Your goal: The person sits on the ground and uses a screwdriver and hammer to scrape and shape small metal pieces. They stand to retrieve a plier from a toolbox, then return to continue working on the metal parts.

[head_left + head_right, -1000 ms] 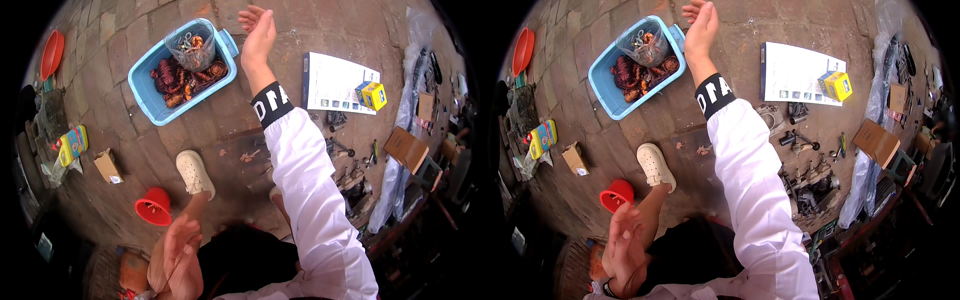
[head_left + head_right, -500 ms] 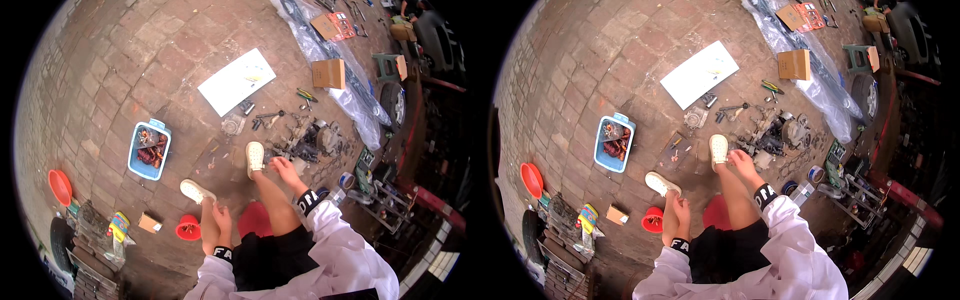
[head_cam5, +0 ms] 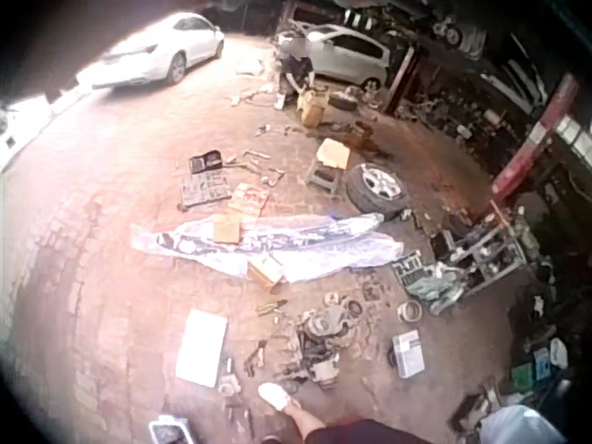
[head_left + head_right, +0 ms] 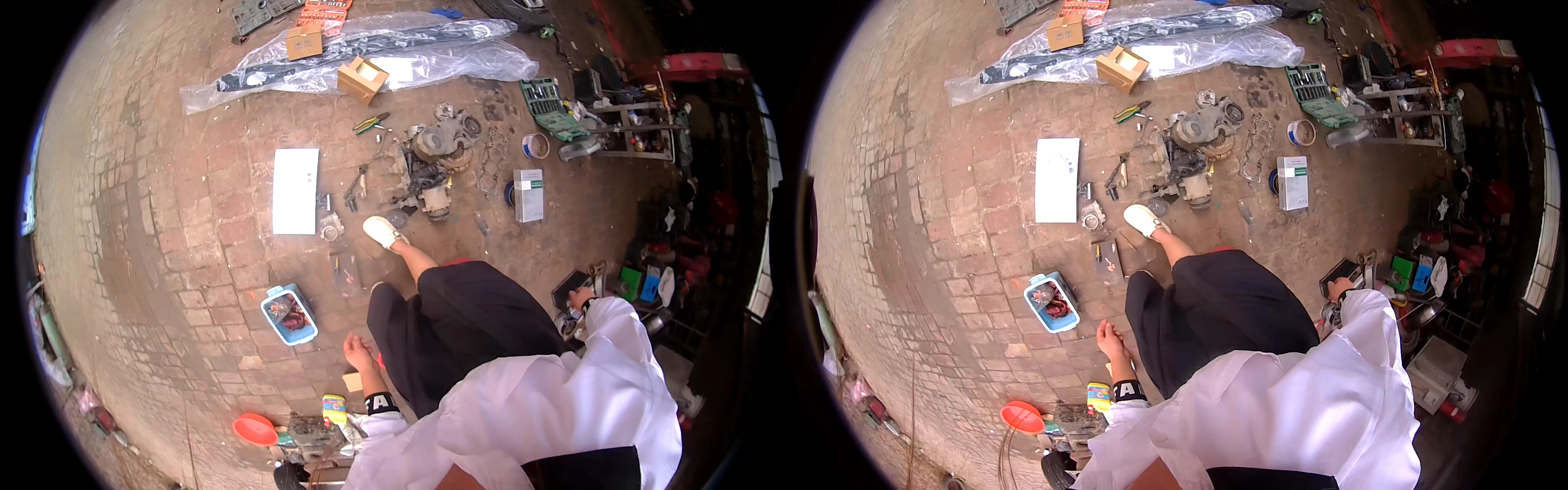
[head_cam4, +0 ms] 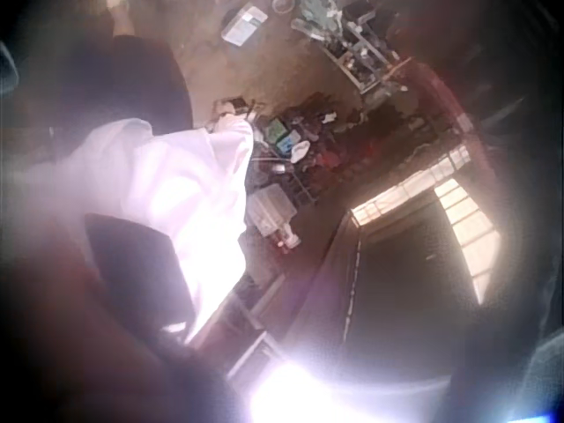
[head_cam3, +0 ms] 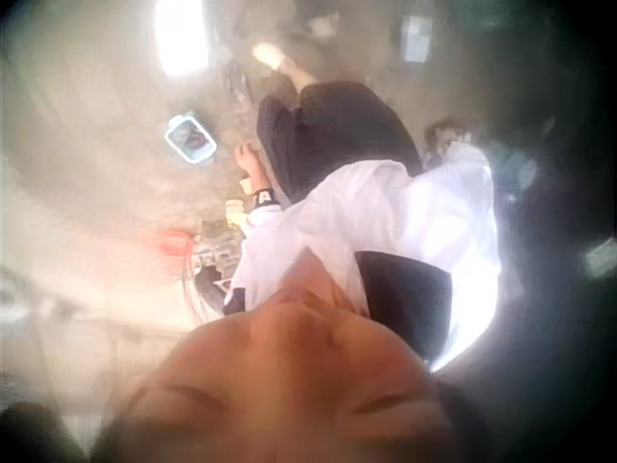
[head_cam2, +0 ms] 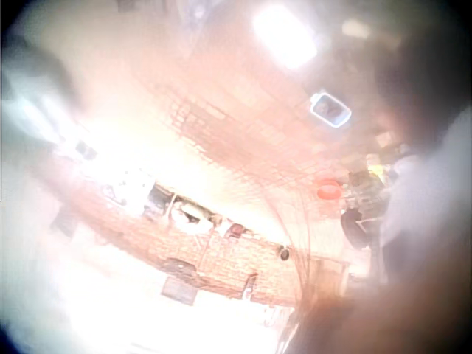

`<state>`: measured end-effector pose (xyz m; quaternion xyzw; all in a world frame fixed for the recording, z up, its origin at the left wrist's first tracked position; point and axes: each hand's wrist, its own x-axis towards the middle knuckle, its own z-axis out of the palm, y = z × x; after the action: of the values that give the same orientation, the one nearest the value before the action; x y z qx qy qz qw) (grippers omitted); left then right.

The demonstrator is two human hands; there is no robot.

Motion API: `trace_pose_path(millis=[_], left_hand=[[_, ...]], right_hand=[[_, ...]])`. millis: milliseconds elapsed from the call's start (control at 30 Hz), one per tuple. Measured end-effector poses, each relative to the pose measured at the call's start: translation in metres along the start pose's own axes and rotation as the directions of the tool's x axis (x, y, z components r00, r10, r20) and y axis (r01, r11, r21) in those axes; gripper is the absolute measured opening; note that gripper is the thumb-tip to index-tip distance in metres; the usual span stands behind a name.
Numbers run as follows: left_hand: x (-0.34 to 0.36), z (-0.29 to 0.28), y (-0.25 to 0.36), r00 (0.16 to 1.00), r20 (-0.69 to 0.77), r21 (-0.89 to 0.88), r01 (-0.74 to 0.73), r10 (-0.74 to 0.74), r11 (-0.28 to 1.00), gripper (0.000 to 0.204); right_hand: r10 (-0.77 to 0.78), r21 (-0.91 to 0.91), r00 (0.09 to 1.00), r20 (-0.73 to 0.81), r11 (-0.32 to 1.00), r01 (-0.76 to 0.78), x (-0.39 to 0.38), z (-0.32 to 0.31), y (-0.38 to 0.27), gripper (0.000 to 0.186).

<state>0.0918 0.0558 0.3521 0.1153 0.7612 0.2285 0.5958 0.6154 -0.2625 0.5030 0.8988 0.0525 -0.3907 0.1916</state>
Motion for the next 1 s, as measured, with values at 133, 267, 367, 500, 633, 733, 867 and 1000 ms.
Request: trace_pose_path(millis=[133,267,367,500,633,733,867,1000], left_hand=[[-0.026,0.002,0.016,0.995,0.098,0.054,-0.030,0.025,0.998,0.018],[-0.066,-0.017,0.026,0.990,0.132,0.311,0.004,-0.048,0.950,0.013],[-0.083,-0.047,0.033,0.981,0.192,0.407,-0.054,-0.028,0.912,0.035],[-0.042,-0.070,0.042,0.952,0.303,0.509,-0.199,0.042,0.838,0.043],[-0.007,-0.026,0.059,0.861,0.445,0.415,-0.441,0.246,0.795,0.042],[-0.074,0.052,0.084,0.857,0.483,0.626,-0.481,0.179,0.613,0.061],[-0.088,0.132,0.077,0.842,0.491,0.684,-0.532,0.225,0.498,0.061],[-0.133,0.222,0.036,0.829,0.497,0.638,-0.549,0.257,0.540,0.054]], right_hand=[[-0.121,-0.130,0.985,0.126,0.982,0.137,-0.034,0.083,0.023,0.037],[-0.090,0.255,0.981,0.173,0.966,0.044,-0.096,0.179,0.033,0.034],[-0.080,0.379,0.980,0.185,0.926,0.005,-0.145,0.206,0.032,0.034],[0.048,0.775,0.976,0.211,0.601,-0.197,-0.171,0.250,0.059,0.028],[0.114,0.908,0.964,0.241,0.325,-0.265,-0.172,0.317,0.082,0.028],[0.124,0.923,0.960,0.251,0.270,-0.276,-0.174,0.331,0.092,0.030],[0.018,0.884,0.918,0.396,0.264,-0.386,-0.140,0.344,0.108,0.031],[-0.004,0.823,0.824,0.567,0.040,-0.566,-0.091,0.349,0.137,0.031]])
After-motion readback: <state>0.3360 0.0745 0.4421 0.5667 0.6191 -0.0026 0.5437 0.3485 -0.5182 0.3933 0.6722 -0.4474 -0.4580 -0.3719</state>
